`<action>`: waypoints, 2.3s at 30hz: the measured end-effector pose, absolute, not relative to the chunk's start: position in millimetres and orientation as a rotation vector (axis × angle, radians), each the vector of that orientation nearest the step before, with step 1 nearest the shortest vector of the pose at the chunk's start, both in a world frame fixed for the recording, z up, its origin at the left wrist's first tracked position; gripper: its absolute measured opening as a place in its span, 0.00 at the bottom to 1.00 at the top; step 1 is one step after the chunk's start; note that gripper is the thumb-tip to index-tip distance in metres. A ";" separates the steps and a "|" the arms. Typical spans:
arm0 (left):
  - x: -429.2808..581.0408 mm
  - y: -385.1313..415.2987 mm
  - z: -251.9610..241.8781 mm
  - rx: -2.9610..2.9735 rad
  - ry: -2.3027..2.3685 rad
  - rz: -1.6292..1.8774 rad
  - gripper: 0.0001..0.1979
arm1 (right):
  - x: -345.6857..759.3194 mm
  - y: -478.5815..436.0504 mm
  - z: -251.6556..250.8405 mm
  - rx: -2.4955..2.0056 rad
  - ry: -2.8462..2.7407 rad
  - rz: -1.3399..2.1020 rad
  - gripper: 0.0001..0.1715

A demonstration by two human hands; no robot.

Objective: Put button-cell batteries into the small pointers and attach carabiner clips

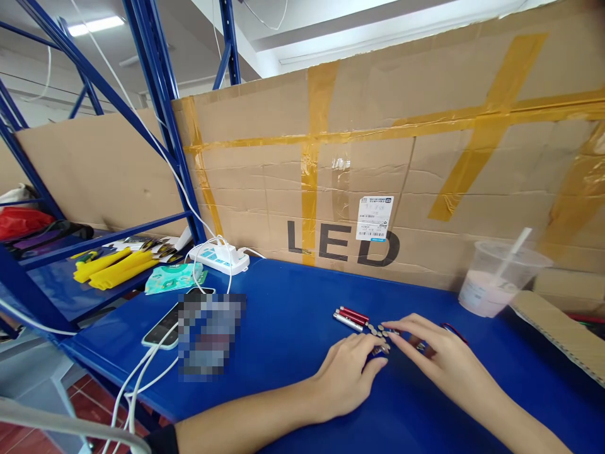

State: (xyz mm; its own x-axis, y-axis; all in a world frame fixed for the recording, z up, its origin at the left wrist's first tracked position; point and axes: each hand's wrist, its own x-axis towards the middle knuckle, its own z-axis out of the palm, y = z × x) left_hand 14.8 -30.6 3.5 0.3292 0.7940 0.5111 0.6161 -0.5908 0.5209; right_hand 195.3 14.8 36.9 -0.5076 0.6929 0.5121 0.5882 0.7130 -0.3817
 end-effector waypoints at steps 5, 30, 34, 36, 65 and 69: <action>14.7 -30.2 3.9 2.393 1.255 1.080 0.08 | 193.8 13.5 20.7 -1.038 -2.147 0.515 0.20; 11.6 -26.5 3.2 2.490 1.229 0.976 0.09 | 195.2 13.7 17.9 -1.101 -1.792 0.893 0.17; 11.8 -25.7 2.5 2.476 1.235 0.980 0.10 | 196.6 14.4 17.0 -1.098 -1.751 0.927 0.17; 12.4 -26.2 2.3 2.475 1.231 0.971 0.09 | 195.6 13.2 15.9 -1.065 -1.739 0.951 0.19; 12.2 -26.6 3.1 2.382 1.157 0.992 0.12 | 194.4 9.1 21.9 -1.018 -1.954 0.853 0.17; 11.0 -26.2 2.4 2.368 1.126 0.986 0.12 | 192.8 10.2 19.9 -1.051 -1.908 0.831 0.15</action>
State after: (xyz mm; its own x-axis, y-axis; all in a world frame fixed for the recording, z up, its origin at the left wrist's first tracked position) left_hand 11.0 -26.2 2.4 0.4457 0.7774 0.4439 0.5426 -0.6290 0.5568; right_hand 192.8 10.2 19.9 -0.3463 0.8813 0.3215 0.3648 0.4423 -0.8193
